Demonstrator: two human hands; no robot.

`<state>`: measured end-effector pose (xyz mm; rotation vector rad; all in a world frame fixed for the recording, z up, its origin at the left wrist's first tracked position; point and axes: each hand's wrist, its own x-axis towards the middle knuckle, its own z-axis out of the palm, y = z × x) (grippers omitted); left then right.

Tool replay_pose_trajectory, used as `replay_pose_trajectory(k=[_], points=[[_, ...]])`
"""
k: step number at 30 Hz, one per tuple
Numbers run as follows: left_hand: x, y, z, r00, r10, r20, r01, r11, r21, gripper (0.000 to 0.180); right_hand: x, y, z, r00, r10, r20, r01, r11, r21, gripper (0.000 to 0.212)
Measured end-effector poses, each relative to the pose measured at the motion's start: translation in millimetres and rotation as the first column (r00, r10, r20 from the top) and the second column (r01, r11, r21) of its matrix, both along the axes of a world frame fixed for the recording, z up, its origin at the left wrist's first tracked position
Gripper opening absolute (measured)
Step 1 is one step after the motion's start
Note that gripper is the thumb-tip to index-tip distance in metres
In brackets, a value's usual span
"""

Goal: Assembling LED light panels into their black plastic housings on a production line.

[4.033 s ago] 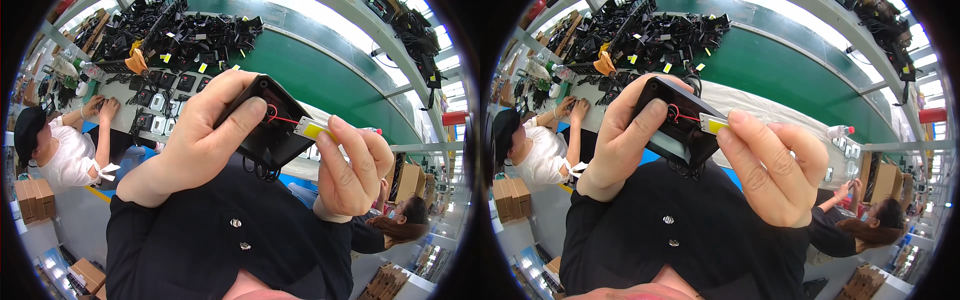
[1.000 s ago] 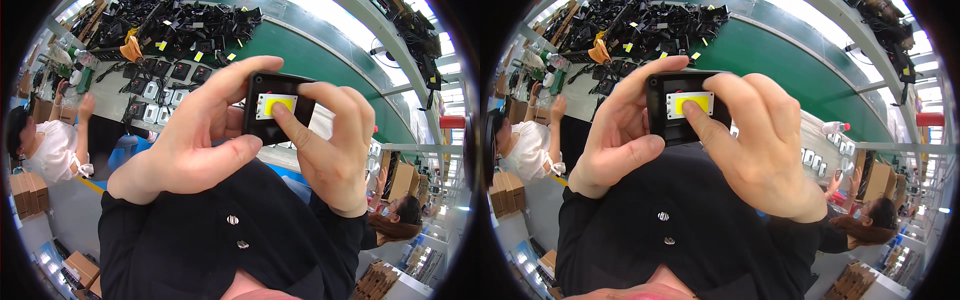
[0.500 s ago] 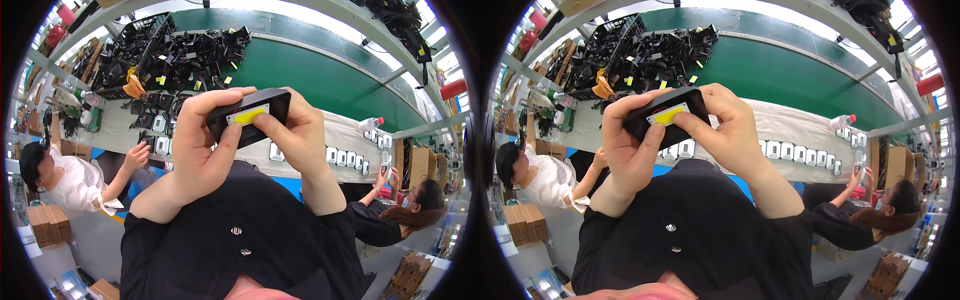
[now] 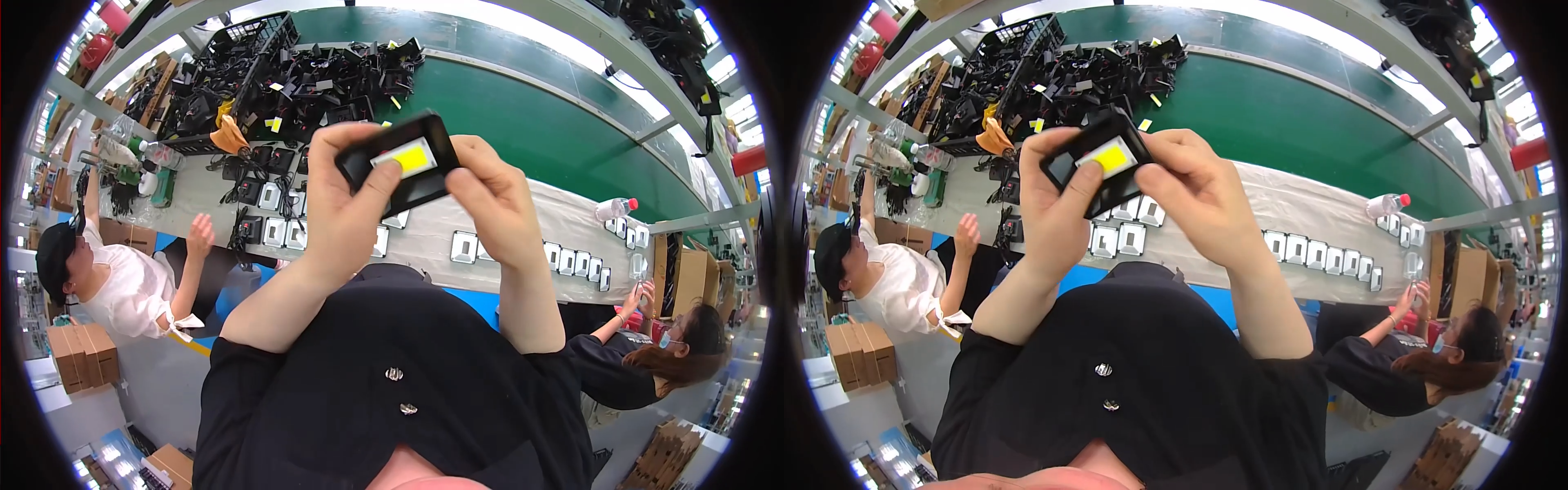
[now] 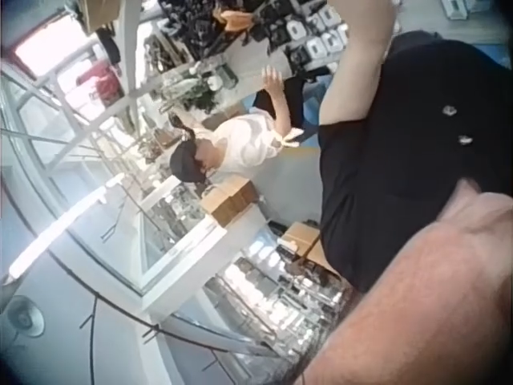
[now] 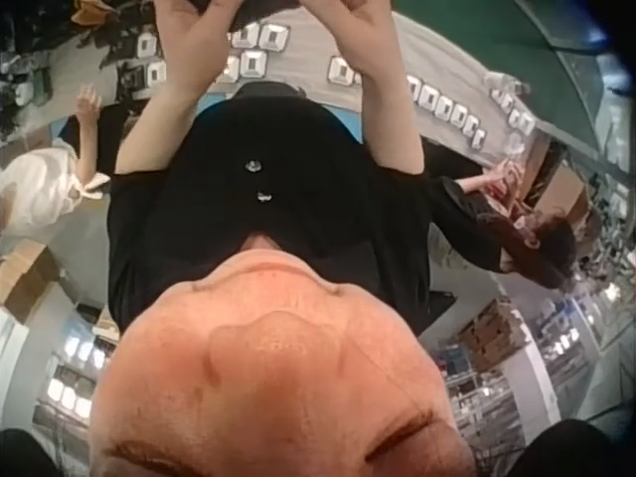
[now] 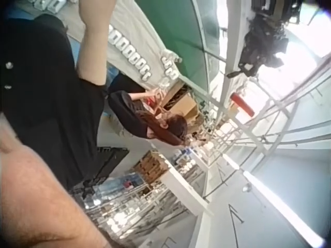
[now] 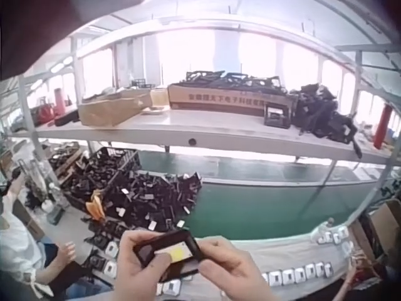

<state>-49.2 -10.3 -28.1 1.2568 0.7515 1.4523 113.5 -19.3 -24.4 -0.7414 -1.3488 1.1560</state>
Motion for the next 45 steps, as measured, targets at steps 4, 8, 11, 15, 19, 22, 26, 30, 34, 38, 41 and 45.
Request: replay_pose_trajectory(k=[4,8,11,15,19,22,26,30,34,38,41,45], points=[[-19,16,5,0.98,-0.131,0.149,0.146,0.985,-0.095,0.039,-15,12,0,0.99,-0.025,-0.139,0.009,0.993,-0.117,0.027],[-44,18,-1,0.996,-0.037,-0.075,0.044,0.995,0.092,0.034,-57,25,-1,0.91,-0.273,0.311,0.247,0.962,0.119,0.01],[-69,27,-7,0.991,-0.053,-0.124,0.066,0.992,0.105,0.029,-82,22,-3,0.882,-0.319,0.345,0.327,0.944,0.038,0.011],[-121,67,8,0.899,0.216,-0.381,-0.06,0.922,0.382,0.027,-103,30,-11,0.911,-0.267,0.314,0.256,0.964,0.079,0.046],[-217,178,-21,0.582,0.656,-0.481,-0.326,0.73,0.601,0.027,-100,68,-42,0.776,-0.394,0.493,0.398,0.912,0.102,0.04],[-295,261,-25,0.318,0.807,-0.498,-0.456,0.59,0.666,0.024,-90,113,-86,0.756,-0.204,0.622,0.354,0.927,-0.126,0.028],[-427,397,-65,0.007,0.868,-0.496,-0.289,0.477,0.83,0.043,-93,176,-172,0.781,-0.038,0.624,0.328,0.875,-0.356,0.032],[-483,456,-116,-0.372,0.469,-0.801,-0.511,0.617,0.598,0.064,-117,261,-260,0.693,0.004,0.721,0.396,0.833,-0.386,0.043],[-406,434,-163,-0.026,0.657,-0.753,-0.28,0.719,0.637,0.043,-151,330,-321,0.463,-0.087,0.882,0.552,0.807,-0.21,0.047],[-311,359,-170,0.473,0.358,-0.805,-0.249,0.931,0.267,0.025,-160,355,-354,0.378,-0.13,0.917,0.599,0.79,-0.135,0.023],[-284,321,-186,0.752,0.052,-0.657,-0.184,0.974,-0.134,0.027,-142,355,-340,0.369,-0.391,0.843,0.633,0.77,0.081,0.017],[-240,279,-171,0.887,-0.122,-0.445,-0.058,0.927,-0.37,0.025,-110,315,-244,0.397,-0.614,0.682,0.664,0.705,0.249,0.012]])
